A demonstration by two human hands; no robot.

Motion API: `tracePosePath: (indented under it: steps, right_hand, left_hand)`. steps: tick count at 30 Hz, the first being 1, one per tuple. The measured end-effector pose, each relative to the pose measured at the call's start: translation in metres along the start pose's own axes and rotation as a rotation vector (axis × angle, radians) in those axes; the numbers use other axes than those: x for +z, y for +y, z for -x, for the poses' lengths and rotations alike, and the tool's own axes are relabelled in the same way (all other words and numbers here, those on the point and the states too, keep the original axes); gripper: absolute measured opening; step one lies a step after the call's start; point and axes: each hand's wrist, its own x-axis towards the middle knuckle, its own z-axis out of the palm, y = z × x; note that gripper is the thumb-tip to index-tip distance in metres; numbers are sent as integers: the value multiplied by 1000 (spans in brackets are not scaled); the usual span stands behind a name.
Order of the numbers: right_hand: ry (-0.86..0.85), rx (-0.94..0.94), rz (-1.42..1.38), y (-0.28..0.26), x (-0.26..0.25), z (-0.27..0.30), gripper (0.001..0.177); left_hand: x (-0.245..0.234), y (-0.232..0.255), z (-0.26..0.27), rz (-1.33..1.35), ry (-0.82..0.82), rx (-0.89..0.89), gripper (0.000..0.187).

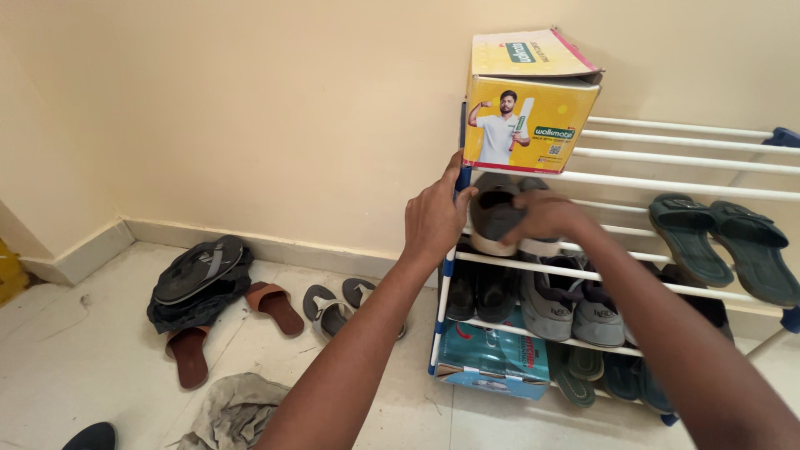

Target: The person retrieves a pair of black shoes from a plastic bag and wipes them with a cloth. They then place the shoes back into the bag and put the bag on a shoe rack.

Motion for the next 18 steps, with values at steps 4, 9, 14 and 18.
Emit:
tracePosePath:
  steps: [4,9,14,18]
  right_hand:
    - [49,104,-86,67,6,21,113]
    - [77,183,-128,146,13,43,115]
    - [113,203,-203,179,19,52,106]
    - [84,213,-159,182,22,52,88]
  left_hand:
    - [3,0,0,29,6,-19,63]
    - [8,-3,1,11,40,17,63]
    - [10,-2,0,21,32,2,65]
    - [8,1,1,-1,24,-10,64]
